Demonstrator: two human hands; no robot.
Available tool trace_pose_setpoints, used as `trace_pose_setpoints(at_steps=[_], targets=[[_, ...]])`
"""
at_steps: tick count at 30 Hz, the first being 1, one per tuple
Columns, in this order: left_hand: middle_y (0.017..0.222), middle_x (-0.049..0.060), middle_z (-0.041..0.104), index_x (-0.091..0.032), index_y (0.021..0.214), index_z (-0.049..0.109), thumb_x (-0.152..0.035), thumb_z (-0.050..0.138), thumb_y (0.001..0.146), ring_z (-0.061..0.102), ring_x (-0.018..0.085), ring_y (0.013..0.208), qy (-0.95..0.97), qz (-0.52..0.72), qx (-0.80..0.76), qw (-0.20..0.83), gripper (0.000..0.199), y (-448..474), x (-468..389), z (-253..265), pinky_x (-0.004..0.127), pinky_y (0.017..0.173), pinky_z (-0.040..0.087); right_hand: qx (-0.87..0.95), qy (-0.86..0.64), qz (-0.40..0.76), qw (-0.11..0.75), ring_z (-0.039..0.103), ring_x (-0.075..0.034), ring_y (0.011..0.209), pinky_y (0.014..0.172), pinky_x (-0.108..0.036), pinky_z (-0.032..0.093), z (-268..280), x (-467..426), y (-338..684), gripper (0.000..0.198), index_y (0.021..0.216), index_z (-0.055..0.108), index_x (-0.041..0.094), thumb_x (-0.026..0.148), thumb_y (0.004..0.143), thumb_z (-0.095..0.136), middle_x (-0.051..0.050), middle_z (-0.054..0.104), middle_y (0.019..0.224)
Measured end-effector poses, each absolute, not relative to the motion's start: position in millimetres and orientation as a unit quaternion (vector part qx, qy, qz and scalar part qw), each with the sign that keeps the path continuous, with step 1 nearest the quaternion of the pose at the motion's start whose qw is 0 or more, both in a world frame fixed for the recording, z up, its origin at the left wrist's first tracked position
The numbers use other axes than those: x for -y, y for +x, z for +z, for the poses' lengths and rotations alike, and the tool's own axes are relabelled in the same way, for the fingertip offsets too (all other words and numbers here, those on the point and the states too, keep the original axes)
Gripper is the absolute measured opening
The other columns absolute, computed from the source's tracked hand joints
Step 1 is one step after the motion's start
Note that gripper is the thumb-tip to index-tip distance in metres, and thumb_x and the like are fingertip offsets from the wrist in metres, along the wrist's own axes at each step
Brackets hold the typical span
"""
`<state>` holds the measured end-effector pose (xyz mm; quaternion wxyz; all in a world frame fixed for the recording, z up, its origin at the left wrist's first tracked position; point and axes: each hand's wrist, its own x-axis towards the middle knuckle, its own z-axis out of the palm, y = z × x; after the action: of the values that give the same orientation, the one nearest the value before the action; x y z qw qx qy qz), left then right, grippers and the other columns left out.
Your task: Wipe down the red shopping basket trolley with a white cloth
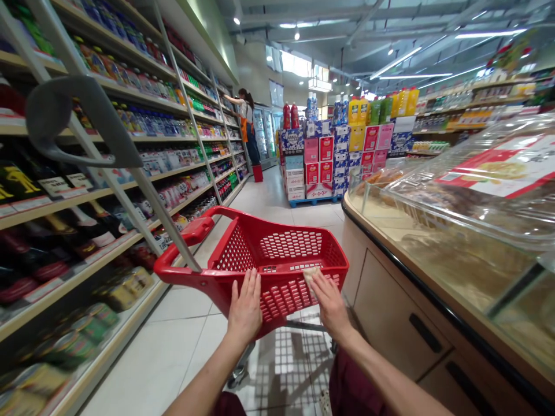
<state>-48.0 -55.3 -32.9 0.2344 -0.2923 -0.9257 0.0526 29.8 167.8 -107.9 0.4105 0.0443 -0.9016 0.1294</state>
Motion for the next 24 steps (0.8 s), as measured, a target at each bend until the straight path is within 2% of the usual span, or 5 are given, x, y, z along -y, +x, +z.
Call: trace_pose_setpoints(at_steps=[7, 12, 17, 22, 24], targets=[[0.141, 0.009, 0.025, -0.009, 0.131, 0.030, -0.015, 0.039, 0.066, 0.018, 0.022, 0.131, -0.307, 0.049, 0.921, 0.236, 0.066, -46, 59, -30, 0.047, 0.106, 0.016, 0.925, 0.121, 0.081, 0.351, 0.038, -0.017, 0.121, 0.096, -0.040, 0.036, -119, -145, 21, 0.050, 0.116, 0.054, 0.019, -0.002, 0.076, 0.031, -0.008, 0.057, 0.116], [0.141, 0.009, 0.025, -0.008, 0.131, 0.030, -0.016, 0.039, 0.067, 0.019, 0.022, 0.131, -0.309, 0.041, 0.923, 0.224, 0.065, -44, 60, -26, 0.046, 0.106, 0.014, 0.904, 0.124, 0.090, 0.400, 0.026, -0.019, 0.128, 0.101, -0.045, 0.028, -104, -126, 11, 0.048, 0.125, 0.045, 0.016, 0.003, 0.080, 0.031, -0.009, 0.047, 0.128], [0.140, 0.009, 0.028, -0.008, 0.130, 0.032, -0.018, 0.040, 0.068, 0.021, 0.022, 0.130, -0.335, 0.030, 0.916, 0.218, 0.063, -45, 69, -16, 0.047, 0.107, 0.011, 0.919, 0.182, 0.070, 0.343, 0.041, -0.016, 0.119, 0.094, -0.037, 0.039, -121, -114, 11, 0.047, 0.116, 0.053, 0.017, -0.001, 0.078, 0.031, -0.007, 0.060, 0.113], [0.139, 0.013, 0.027, -0.005, 0.130, 0.031, -0.016, 0.041, 0.065, 0.018, 0.024, 0.131, -0.270, 0.028, 0.931, 0.246, 0.066, -48, 84, -7, 0.048, 0.106, 0.011, 0.894, 0.176, 0.108, 0.398, 0.024, -0.020, 0.128, 0.100, -0.045, 0.030, -97, -93, 0, 0.048, 0.125, 0.044, 0.014, 0.003, 0.081, 0.030, -0.010, 0.045, 0.129], [0.139, 0.013, 0.028, -0.005, 0.130, 0.031, -0.016, 0.041, 0.064, 0.017, 0.024, 0.131, -0.264, 0.035, 0.933, 0.244, 0.067, -49, 88, -6, 0.048, 0.106, 0.012, 0.887, 0.186, 0.107, 0.409, 0.027, -0.020, 0.127, 0.100, -0.045, 0.030, -93, -85, -7, 0.045, 0.123, 0.046, 0.014, 0.004, 0.082, 0.030, -0.011, 0.049, 0.126]])
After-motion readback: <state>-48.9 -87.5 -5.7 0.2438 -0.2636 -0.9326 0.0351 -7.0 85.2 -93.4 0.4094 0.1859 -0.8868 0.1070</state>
